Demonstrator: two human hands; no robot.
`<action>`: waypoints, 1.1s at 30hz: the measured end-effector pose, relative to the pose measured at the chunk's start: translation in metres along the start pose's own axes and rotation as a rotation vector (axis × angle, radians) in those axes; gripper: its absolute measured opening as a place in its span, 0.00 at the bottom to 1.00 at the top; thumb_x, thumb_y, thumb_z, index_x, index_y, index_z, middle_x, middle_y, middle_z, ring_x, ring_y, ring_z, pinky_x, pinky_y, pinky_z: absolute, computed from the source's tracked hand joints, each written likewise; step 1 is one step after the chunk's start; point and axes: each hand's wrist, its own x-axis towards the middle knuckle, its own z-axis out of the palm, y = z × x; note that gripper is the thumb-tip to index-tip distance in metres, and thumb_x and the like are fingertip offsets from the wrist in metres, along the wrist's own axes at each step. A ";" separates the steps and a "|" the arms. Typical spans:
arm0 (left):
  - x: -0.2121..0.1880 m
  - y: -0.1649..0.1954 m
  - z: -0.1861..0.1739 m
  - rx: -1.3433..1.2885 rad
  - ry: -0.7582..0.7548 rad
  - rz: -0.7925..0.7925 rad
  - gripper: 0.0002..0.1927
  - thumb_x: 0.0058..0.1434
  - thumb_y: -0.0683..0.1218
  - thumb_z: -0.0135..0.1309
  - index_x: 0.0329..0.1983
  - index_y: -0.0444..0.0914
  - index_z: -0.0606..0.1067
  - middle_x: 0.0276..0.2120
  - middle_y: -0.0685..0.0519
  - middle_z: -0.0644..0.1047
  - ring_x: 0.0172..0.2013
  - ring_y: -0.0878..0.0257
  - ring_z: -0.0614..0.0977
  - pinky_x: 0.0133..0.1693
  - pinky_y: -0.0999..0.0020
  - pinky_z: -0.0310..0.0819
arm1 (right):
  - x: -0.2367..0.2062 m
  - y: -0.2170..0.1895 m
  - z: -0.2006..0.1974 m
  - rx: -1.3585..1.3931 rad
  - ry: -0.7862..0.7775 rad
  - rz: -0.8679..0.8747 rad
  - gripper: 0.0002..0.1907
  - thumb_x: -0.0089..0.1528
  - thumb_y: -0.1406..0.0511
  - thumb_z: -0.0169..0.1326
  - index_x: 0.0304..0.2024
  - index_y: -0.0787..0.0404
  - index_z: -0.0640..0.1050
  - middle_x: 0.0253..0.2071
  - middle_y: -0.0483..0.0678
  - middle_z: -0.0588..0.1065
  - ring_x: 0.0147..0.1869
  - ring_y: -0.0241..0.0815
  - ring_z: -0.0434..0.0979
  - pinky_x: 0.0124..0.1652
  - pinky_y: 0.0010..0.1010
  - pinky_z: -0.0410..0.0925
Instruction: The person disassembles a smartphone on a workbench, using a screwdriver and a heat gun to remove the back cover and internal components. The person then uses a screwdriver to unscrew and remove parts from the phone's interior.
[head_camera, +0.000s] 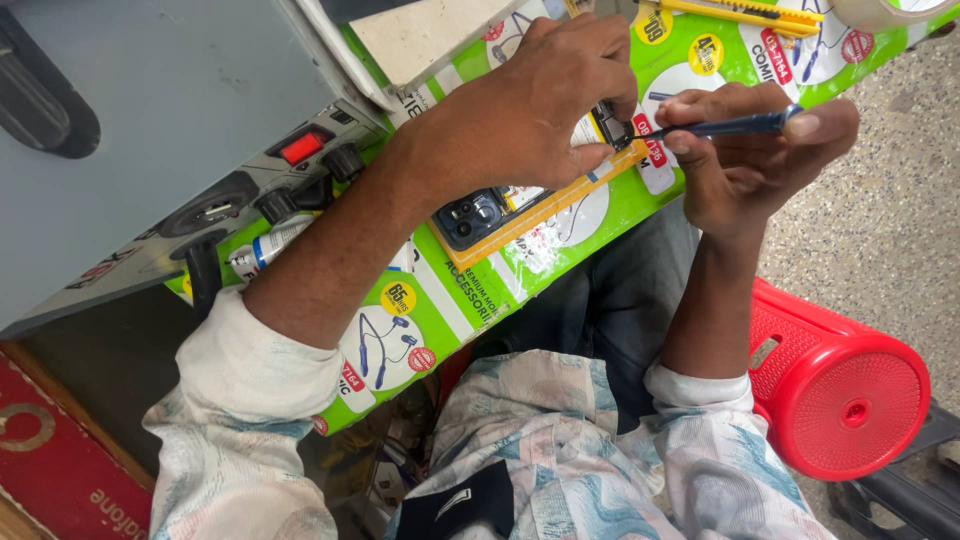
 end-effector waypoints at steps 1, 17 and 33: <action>0.000 0.000 -0.001 -0.004 0.014 0.012 0.17 0.56 0.46 0.71 0.45 0.39 0.78 0.55 0.44 0.70 0.61 0.45 0.70 0.62 0.51 0.61 | 0.001 -0.003 0.000 -0.003 -0.027 0.009 0.29 0.69 0.78 0.58 0.56 0.48 0.55 0.45 0.58 0.77 0.46 0.51 0.83 0.54 0.42 0.78; 0.000 0.001 0.000 -0.022 -0.014 -0.010 0.17 0.58 0.46 0.71 0.45 0.40 0.75 0.53 0.46 0.71 0.60 0.47 0.72 0.61 0.51 0.62 | -0.003 0.010 -0.018 0.270 0.071 0.146 0.41 0.75 0.75 0.60 0.73 0.39 0.49 0.41 0.56 0.77 0.41 0.47 0.82 0.43 0.41 0.80; -0.002 -0.003 0.006 0.029 0.051 0.034 0.21 0.57 0.46 0.71 0.47 0.42 0.72 0.55 0.46 0.68 0.63 0.43 0.67 0.62 0.50 0.59 | 0.003 -0.001 -0.024 0.282 0.148 0.470 0.14 0.82 0.59 0.43 0.61 0.61 0.72 0.34 0.41 0.62 0.28 0.27 0.57 0.27 0.17 0.52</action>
